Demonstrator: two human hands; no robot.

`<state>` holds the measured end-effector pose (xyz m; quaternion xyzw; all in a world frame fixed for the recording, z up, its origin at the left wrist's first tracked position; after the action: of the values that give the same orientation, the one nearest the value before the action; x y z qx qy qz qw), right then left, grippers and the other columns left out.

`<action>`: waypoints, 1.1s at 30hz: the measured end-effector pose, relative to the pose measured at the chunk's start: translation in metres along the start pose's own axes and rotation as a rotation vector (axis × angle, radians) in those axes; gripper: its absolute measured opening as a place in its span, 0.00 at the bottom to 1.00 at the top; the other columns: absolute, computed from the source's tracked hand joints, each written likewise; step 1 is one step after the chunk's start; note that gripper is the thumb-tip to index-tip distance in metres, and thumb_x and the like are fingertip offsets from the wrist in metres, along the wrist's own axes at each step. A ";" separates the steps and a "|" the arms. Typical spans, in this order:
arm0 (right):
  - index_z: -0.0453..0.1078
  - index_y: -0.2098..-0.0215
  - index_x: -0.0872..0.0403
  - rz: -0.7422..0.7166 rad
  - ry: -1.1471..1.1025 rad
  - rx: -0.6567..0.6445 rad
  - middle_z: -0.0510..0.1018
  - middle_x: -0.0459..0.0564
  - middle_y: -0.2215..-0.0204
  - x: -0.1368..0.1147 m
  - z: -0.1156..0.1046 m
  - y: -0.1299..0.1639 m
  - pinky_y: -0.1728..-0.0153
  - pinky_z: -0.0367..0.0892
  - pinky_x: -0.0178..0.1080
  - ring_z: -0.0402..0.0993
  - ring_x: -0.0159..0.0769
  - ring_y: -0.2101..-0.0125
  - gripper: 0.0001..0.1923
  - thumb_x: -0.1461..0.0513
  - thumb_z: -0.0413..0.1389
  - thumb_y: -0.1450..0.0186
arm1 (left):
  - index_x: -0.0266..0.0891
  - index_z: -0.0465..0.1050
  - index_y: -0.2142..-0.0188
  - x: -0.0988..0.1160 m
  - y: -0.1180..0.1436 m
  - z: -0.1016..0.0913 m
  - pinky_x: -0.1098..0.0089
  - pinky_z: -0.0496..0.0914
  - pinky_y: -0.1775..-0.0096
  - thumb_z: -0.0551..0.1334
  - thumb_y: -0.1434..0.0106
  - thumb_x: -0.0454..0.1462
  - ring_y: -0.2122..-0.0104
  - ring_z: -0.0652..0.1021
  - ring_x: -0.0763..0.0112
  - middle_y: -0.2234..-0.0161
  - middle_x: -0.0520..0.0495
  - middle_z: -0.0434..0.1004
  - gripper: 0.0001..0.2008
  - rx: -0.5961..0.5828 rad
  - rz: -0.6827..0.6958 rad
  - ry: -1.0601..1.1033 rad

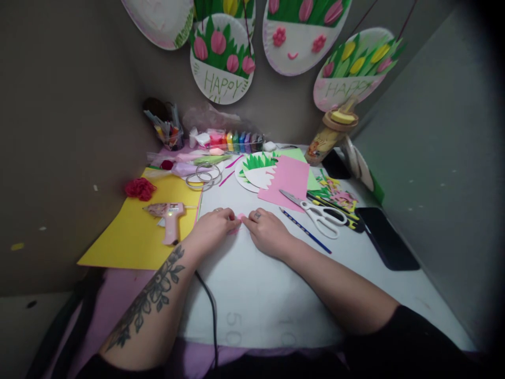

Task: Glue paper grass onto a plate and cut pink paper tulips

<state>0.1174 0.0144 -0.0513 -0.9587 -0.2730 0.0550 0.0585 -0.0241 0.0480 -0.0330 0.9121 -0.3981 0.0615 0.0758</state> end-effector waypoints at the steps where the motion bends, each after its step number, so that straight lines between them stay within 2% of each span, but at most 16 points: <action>1: 0.70 0.50 0.60 0.001 0.002 -0.001 0.74 0.57 0.64 0.000 0.000 0.000 0.65 0.58 0.43 0.63 0.44 0.63 0.15 0.68 0.47 0.33 | 0.45 0.73 0.52 0.000 0.000 0.000 0.68 0.62 0.63 0.46 0.29 0.41 0.57 0.72 0.63 0.56 0.45 0.73 0.19 0.000 0.000 0.000; 10: 0.70 0.51 0.59 0.020 -0.009 -0.017 0.74 0.58 0.64 -0.002 -0.001 -0.001 0.65 0.58 0.43 0.63 0.44 0.63 0.15 0.67 0.46 0.32 | 0.43 0.74 0.54 0.000 0.000 -0.001 0.68 0.63 0.62 0.45 0.29 0.42 0.56 0.72 0.64 0.56 0.45 0.73 0.20 -0.010 -0.017 0.020; 19: 0.68 0.48 0.60 0.064 -0.014 -0.055 0.74 0.59 0.62 -0.005 0.000 -0.001 0.63 0.60 0.44 0.64 0.46 0.60 0.17 0.68 0.47 0.34 | 0.45 0.75 0.53 0.001 0.000 -0.001 0.67 0.63 0.62 0.46 0.29 0.42 0.57 0.72 0.62 0.56 0.45 0.73 0.19 -0.004 0.024 -0.016; 25: 0.68 0.48 0.60 0.077 -0.014 -0.058 0.74 0.59 0.63 -0.006 0.000 -0.001 0.63 0.60 0.44 0.64 0.46 0.60 0.17 0.68 0.46 0.33 | 0.42 0.74 0.54 0.001 0.000 -0.002 0.68 0.63 0.63 0.45 0.29 0.42 0.58 0.72 0.64 0.57 0.45 0.74 0.20 0.010 -0.014 0.003; 33: 0.68 0.48 0.60 0.087 -0.013 -0.083 0.75 0.59 0.62 -0.006 -0.001 -0.002 0.63 0.61 0.44 0.65 0.47 0.59 0.18 0.69 0.48 0.34 | 0.46 0.74 0.53 0.002 0.001 -0.003 0.67 0.62 0.64 0.48 0.30 0.39 0.57 0.72 0.63 0.55 0.45 0.73 0.17 -0.020 0.027 -0.039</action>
<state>0.1115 0.0128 -0.0495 -0.9708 -0.2336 0.0525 0.0145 -0.0234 0.0462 -0.0298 0.9070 -0.4123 0.0407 0.0762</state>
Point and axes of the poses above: each hand's wrist, its own y-axis away from the middle knuckle, its own z-axis out of the palm, x = y × z, the point moved 4 cm from there along -y, towards the middle knuckle
